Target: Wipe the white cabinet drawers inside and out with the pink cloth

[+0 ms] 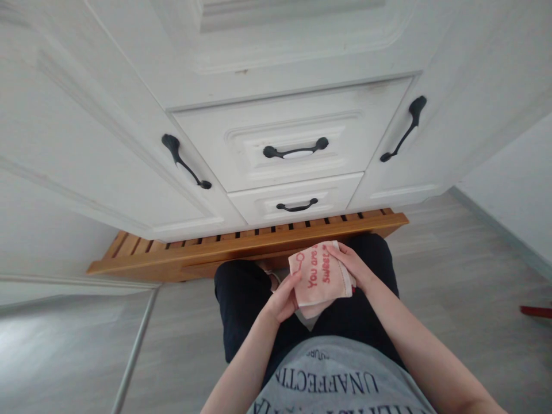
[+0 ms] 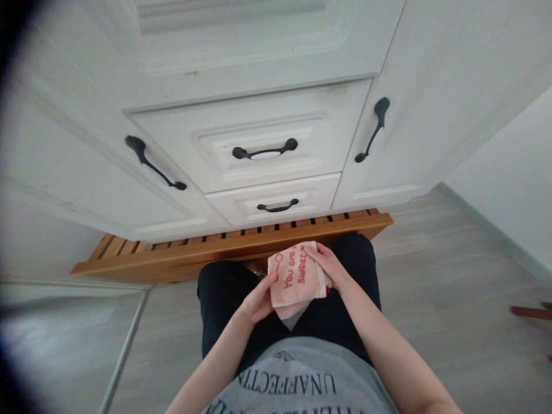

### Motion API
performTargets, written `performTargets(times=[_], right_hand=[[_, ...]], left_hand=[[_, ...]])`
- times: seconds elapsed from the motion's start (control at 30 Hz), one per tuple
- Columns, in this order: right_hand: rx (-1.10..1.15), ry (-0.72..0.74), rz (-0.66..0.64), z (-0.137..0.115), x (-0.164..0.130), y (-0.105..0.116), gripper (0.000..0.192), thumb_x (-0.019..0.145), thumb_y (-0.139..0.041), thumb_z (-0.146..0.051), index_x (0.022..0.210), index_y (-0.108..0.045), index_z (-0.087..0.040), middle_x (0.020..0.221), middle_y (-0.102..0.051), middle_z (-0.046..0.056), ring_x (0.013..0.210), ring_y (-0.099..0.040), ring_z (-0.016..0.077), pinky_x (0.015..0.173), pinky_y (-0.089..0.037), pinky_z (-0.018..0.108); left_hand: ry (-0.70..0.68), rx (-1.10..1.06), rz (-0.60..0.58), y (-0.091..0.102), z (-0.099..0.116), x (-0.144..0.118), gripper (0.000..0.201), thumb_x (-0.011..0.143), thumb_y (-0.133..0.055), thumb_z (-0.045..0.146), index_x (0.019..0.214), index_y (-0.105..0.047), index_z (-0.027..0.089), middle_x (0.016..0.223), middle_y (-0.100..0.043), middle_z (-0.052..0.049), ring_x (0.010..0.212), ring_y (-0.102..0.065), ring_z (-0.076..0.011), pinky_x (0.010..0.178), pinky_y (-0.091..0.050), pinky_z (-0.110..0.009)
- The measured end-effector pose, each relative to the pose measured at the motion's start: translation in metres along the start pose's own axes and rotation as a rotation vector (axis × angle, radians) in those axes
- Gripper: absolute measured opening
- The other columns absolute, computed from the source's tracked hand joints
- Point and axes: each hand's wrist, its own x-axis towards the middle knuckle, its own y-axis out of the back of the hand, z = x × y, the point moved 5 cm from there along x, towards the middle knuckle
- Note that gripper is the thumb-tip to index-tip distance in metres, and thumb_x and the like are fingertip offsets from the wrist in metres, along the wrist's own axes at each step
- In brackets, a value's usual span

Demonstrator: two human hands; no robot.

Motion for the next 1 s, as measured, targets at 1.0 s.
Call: performTargets(times=[1.0], right_hand=[[-1.001, 0.598, -0.334, -0.014, -0.032, -0.021, 0.092, 0.078, -0.081, -0.044, 0.158, -0.04, -0.023, 0.161, -0.043, 0.016, 0.153, -0.033, 0.0336, 0.125, -0.027, 0.059]], left_hand=[[-0.036, 0.267, 0.229, 0.004, 0.031, -0.008, 0.044, 0.068, -0.088, 0.018, 0.106, -0.067, 0.012, 0.082, -0.067, -0.002, 0.062, -0.061, -0.0076, 0.054, -0.052, -0.014]])
